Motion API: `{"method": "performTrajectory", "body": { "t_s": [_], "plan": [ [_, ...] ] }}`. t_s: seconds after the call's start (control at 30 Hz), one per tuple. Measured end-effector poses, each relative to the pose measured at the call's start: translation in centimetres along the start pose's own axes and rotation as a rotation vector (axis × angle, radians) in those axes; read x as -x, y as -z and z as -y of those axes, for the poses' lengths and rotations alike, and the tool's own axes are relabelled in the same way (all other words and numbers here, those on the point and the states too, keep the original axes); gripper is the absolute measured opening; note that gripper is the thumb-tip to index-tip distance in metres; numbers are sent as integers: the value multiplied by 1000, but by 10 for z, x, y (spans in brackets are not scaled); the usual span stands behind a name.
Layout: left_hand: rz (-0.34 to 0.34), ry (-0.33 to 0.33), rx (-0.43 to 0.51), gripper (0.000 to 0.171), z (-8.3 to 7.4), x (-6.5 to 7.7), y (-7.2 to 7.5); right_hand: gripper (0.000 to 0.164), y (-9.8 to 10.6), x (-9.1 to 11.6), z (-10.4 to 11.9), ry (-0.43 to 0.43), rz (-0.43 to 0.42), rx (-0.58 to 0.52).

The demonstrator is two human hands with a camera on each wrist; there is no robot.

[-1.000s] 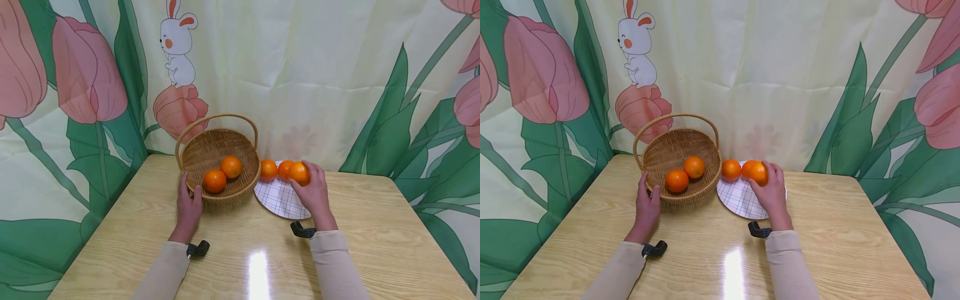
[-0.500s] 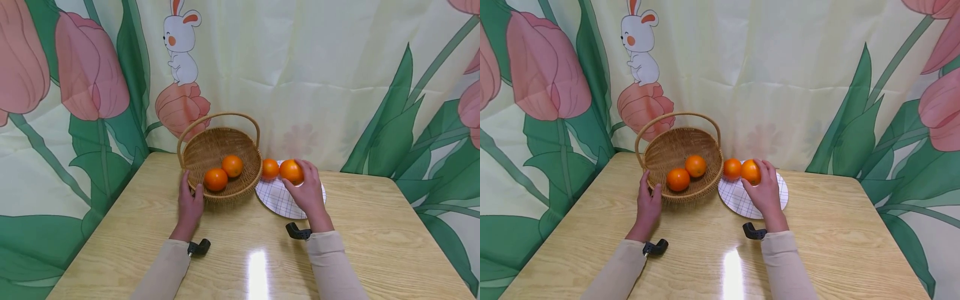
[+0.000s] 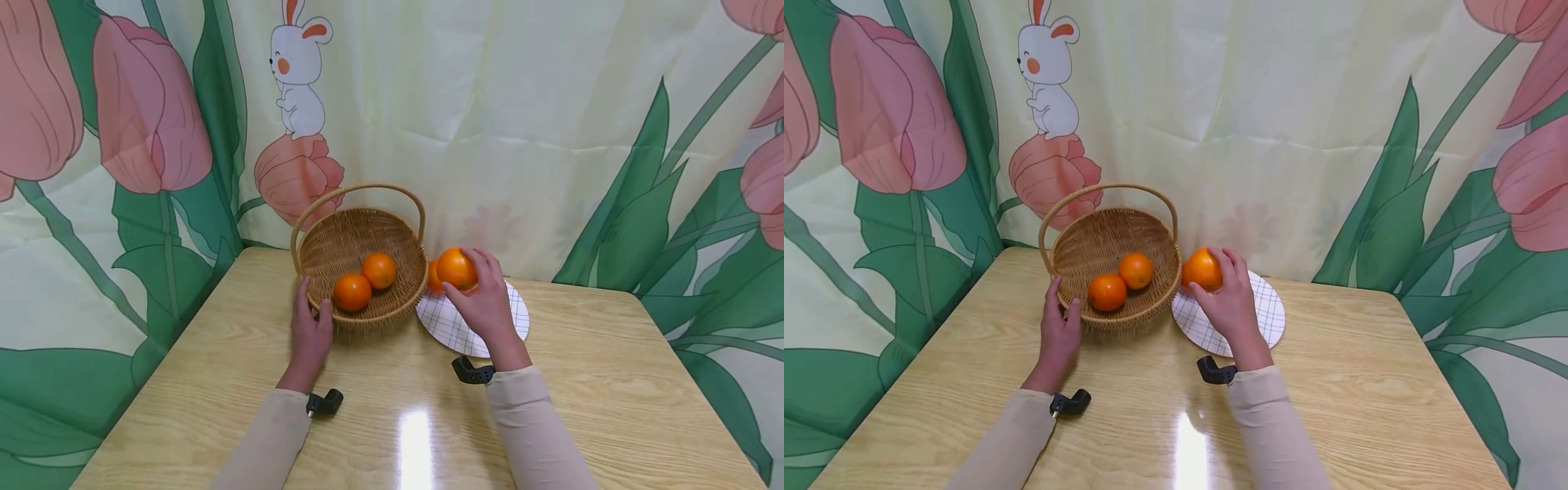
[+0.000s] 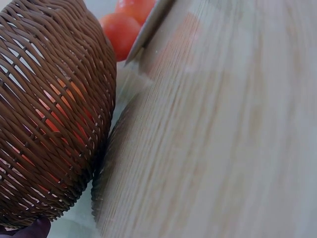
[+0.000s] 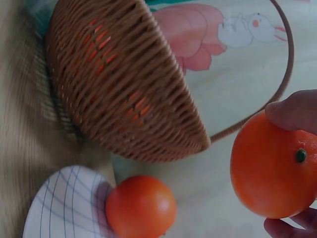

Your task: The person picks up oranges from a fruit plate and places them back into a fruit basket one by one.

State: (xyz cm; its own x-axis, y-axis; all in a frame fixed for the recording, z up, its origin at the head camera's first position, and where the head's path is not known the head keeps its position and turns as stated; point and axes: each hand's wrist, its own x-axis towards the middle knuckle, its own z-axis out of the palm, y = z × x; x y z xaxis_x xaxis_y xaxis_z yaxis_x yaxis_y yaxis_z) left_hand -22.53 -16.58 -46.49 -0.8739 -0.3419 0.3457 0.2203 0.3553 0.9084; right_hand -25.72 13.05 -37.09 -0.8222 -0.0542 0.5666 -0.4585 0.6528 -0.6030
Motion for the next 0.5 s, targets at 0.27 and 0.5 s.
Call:
{"method": "performTrajectory", "body": {
  "t_s": [0.27, 0.5],
  "plan": [
    [6, 1, 21, 60, 3, 1, 0, 63, -10, -1, 21, 11, 39, -19],
    [-4, 2, 2, 60, 2, -1, 0, 64, -21, -2, 37, 81, 78, -9]
  ]
}}
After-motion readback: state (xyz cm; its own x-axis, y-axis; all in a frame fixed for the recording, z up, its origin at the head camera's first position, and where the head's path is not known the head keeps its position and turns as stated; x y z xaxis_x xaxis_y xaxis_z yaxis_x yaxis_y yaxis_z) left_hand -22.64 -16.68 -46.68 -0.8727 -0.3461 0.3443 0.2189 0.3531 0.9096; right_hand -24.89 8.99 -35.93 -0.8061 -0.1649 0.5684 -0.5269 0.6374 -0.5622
